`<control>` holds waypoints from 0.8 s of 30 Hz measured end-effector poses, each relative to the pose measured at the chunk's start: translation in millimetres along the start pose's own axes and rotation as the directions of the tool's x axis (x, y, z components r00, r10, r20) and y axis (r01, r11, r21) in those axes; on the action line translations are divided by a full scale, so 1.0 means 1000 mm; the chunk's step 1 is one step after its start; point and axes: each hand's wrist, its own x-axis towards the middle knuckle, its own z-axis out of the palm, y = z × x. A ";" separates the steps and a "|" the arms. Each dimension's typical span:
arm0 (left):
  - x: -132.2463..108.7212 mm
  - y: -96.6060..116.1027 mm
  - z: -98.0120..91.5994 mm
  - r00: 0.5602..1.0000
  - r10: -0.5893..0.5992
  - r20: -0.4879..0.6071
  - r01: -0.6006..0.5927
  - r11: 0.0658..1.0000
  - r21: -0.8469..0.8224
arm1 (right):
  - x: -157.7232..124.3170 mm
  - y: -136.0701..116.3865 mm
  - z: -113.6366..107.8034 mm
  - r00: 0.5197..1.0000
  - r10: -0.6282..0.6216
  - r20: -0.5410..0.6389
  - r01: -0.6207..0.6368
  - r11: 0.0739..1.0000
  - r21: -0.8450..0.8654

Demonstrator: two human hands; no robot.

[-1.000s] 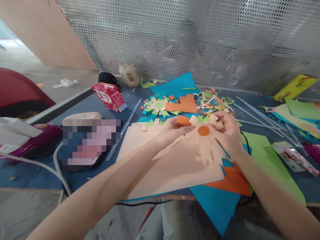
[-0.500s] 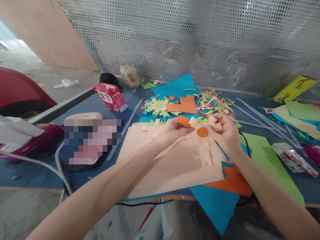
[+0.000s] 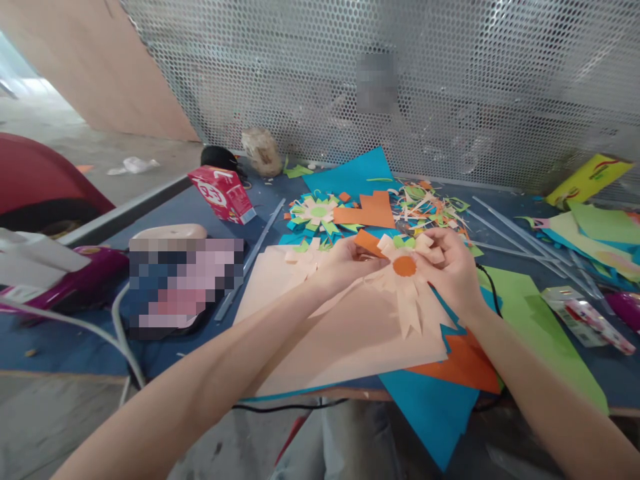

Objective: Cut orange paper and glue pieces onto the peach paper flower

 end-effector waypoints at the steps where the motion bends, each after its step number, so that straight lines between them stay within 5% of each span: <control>1: 0.000 -0.001 0.000 1.000 -0.003 0.001 0.003 1.000 -0.002 | 0.000 0.000 0.000 1.000 0.002 0.000 -0.002 1.000 -0.001; 8: 0.003 -0.005 0.000 0.998 -0.043 -0.039 0.048 0.992 0.120 | -0.001 0.000 0.000 1.000 -0.019 -0.017 0.019 1.000 -0.025; 18: 0.001 -0.003 0.001 0.982 0.144 -0.124 -0.114 0.969 0.220 | 0.001 -0.001 0.002 0.997 -0.013 0.073 0.005 0.995 0.099; 24: 0.001 -0.003 -0.001 0.973 0.216 -0.082 -0.190 0.949 0.250 | 0.002 -0.003 -0.001 0.990 0.012 0.137 -0.031 0.991 0.134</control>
